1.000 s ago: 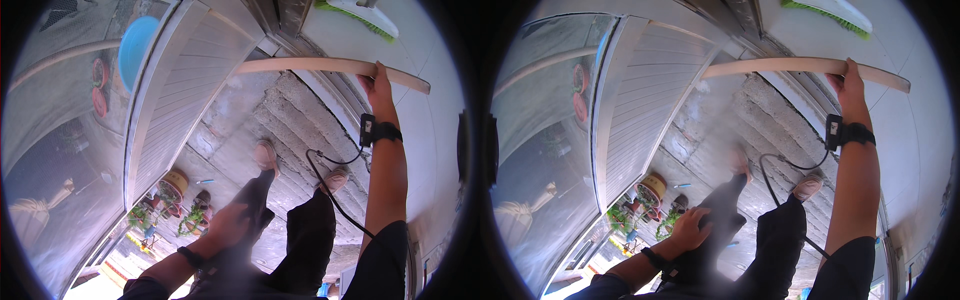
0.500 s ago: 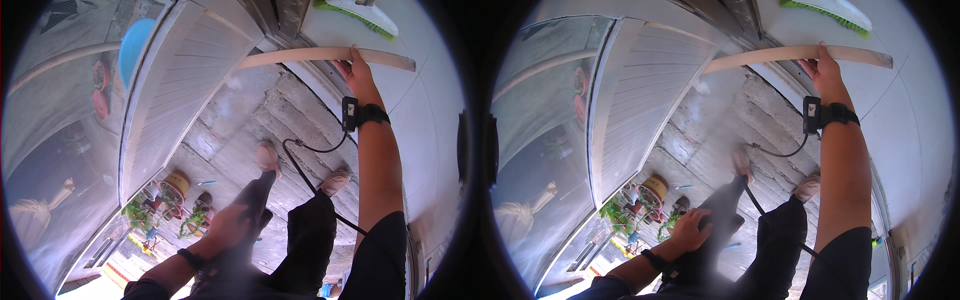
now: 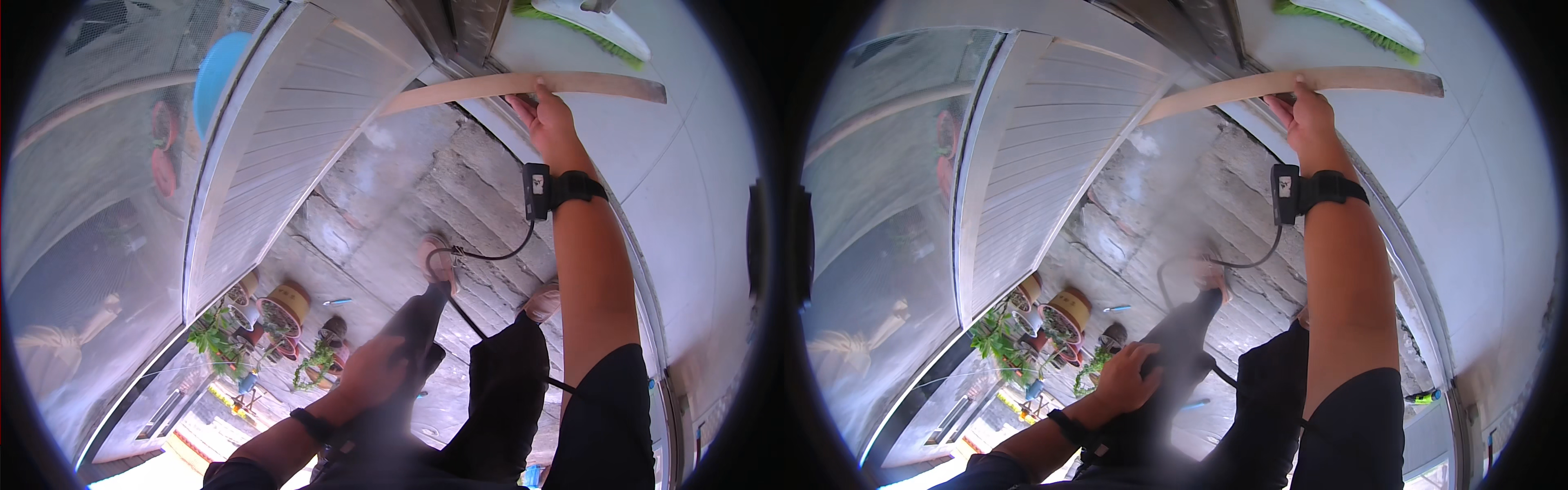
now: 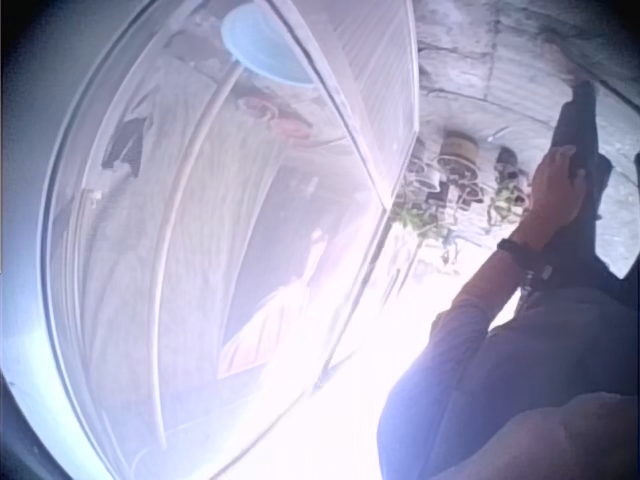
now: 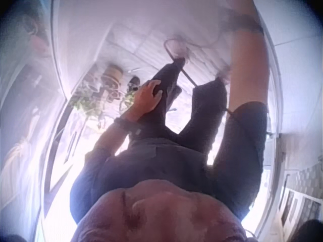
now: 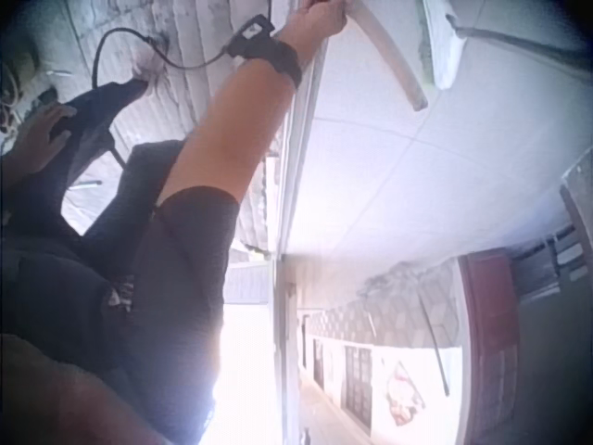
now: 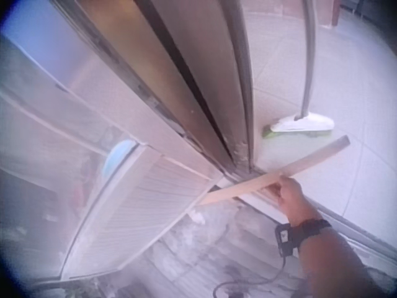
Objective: The person props a screen door open using a wooden board and then uses a shovel to collect debris from an indoor floor and carry it outside to dump it.
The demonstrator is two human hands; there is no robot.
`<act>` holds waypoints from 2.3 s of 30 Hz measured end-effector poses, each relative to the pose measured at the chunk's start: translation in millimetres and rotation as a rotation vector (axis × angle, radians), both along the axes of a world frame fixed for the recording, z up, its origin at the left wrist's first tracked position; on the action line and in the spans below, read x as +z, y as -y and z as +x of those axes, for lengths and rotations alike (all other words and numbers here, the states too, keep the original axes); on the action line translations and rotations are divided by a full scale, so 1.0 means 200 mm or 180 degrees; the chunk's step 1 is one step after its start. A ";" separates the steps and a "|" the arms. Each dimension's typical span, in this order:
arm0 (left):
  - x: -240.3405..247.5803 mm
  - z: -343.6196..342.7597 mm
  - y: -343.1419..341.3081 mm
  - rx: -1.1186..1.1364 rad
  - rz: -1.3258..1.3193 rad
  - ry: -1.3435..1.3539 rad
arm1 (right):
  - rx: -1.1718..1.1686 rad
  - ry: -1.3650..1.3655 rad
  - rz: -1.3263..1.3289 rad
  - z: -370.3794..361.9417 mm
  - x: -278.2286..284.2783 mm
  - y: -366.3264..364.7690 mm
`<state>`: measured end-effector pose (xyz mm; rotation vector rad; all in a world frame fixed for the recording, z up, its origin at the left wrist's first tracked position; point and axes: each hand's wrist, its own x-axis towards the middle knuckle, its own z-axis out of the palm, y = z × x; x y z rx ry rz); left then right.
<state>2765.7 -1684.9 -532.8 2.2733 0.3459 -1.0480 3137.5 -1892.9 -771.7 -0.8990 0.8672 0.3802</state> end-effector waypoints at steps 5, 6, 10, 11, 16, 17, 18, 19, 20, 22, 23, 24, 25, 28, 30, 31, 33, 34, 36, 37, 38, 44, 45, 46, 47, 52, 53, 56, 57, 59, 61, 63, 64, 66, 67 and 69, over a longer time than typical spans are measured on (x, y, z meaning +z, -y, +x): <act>0.00 -0.02 0.02 0.0088 0.0019 0.0079 | -0.0055 0.0230 0.0098 0.01 -0.01 -0.03; 0.00 -0.02 0.02 0.0089 0.0020 0.0081 | -0.0031 0.0339 0.0238 0.02 -0.02 -0.04; -0.01 -0.04 0.01 0.0068 0.0022 0.0146 | 0.0016 0.0067 0.0335 0.01 -0.02 -0.11; -0.01 -0.04 0.00 0.0073 0.0040 0.0152 | 0.0096 0.0050 0.0362 0.00 -0.02 -0.13; 0.00 -0.04 0.00 0.0075 0.0004 0.0206 | 0.0292 0.0008 0.0490 -0.02 -0.04 -0.18; -0.01 -0.05 -0.01 0.0090 0.0001 0.0244 | 0.0322 0.0049 0.0490 -0.03 -0.04 -0.18; -0.01 -0.06 -0.01 0.0100 0.0004 0.0242 | 0.0354 0.0088 0.0486 -0.03 -0.04 -0.19; -0.01 -0.07 -0.01 0.0110 0.0021 0.0215 | 0.0363 0.0087 0.0487 -0.04 -0.04 -0.19; -0.01 -0.07 -0.01 0.0119 0.0037 0.0190 | 0.0385 0.0130 0.0471 -0.05 -0.03 -0.19; -0.01 -0.07 0.00 0.0123 -0.0014 0.0256 | 0.0421 0.0183 0.0428 -0.07 -0.05 -0.17; -0.02 -0.08 0.01 0.0114 -0.0058 0.0318 | 0.0528 0.0088 0.0310 -0.08 -0.05 -0.16; -0.01 -0.08 0.01 0.0118 -0.0053 0.0319 | 0.0629 -0.0015 0.0218 -0.09 -0.03 -0.17; -0.01 -0.09 0.01 0.0136 -0.0059 0.0324 | 0.0630 -0.0011 0.0216 -0.11 -0.01 -0.16; 0.00 -0.11 0.02 0.0130 -0.0024 0.0293 | 0.1119 -0.0012 -0.0164 -0.27 0.10 -0.10; 0.00 -0.12 0.05 0.0103 -0.0032 0.0266 | 0.1720 0.0074 -0.0403 -0.37 0.18 0.01; 0.00 -0.13 0.06 0.0096 -0.0041 0.0287 | 0.1713 0.0082 -0.0422 -0.42 0.21 0.08; 0.00 -0.16 0.07 0.0072 -0.0039 0.0319 | 0.1885 -0.0092 -0.0526 -0.53 0.29 0.23; 0.00 -0.18 0.07 0.0044 0.0001 0.0293 | 0.1931 -0.0165 -0.0583 -0.59 0.33 0.30; 0.00 -0.22 0.10 0.0000 -0.0019 0.0297 | 0.1957 -0.0336 -0.0756 -0.72 0.44 0.51; -0.01 -0.22 0.12 -0.0055 -0.0033 0.0362 | 0.1935 -0.0428 -0.0834 -0.79 0.49 0.63; -0.01 -0.24 0.13 -0.0110 -0.0038 0.0419 | 0.1932 -0.0517 -0.0934 -0.88 0.53 0.75; 0.14 -0.21 0.27 -0.0824 0.0333 -0.0152 | 0.1851 -0.1060 -0.1408 -1.48 0.89 1.34; 0.18 -0.22 0.30 -0.0858 0.0349 -0.0120 | 0.1786 -0.1040 -0.1402 -1.61 0.96 1.43; 0.20 -0.22 0.32 -0.0931 0.0249 0.0110 | 0.1519 -0.1102 -0.1381 -1.72 1.04 1.49; 0.23 -0.21 0.35 -0.1018 0.0124 0.0345 | 0.1486 -0.1261 -0.1488 -1.82 1.13 1.55; 0.54 0.13 0.63 -0.1219 0.0236 -0.0204 | 0.1103 -0.1505 -0.1329 -2.32 1.48 1.81; 0.61 0.19 0.68 -0.1228 0.0422 -0.0419 | 0.1012 -0.1588 -0.1252 -2.38 1.54 1.85; 0.75 0.22 0.77 -0.1513 0.0540 0.0216 | 0.0806 -0.1691 -0.1084 -2.52 1.73 1.96; 0.81 0.25 0.84 -0.1513 0.0554 0.0249 | 0.0760 -0.1699 -0.1026 -2.60 1.77 2.01; 0.91 0.31 0.93 -0.1572 0.0518 0.0498 | 0.0641 -0.1641 -0.0910 -2.67 1.84 2.10; 1.05 0.39 1.05 -0.1538 0.0606 0.0633 | 0.0567 -0.1650 -0.0855 -2.67 1.93 2.17; 1.13 0.48 1.12 -0.1538 0.0572 0.0813 | 0.0485 -0.1612 -0.0890 -2.62 1.99 2.28; 1.15 0.53 1.14 -0.1503 0.0552 0.0928 | 0.0483 -0.1574 -0.0929 -2.59 2.00 2.34; 1.20 0.61 1.18 -0.1508 0.0593 0.1010 | 0.0427 -0.1506 -0.0997 -2.51 2.01 2.44; 1.21 0.66 1.19 -0.1430 0.0641 0.1047 | 0.0462 -0.1452 -0.1077 -2.44 2.00 2.50; 1.23 0.75 1.22 -0.1184 0.0681 0.1043 | 0.0502 -0.1240 -0.1201 -2.31 1.99 2.61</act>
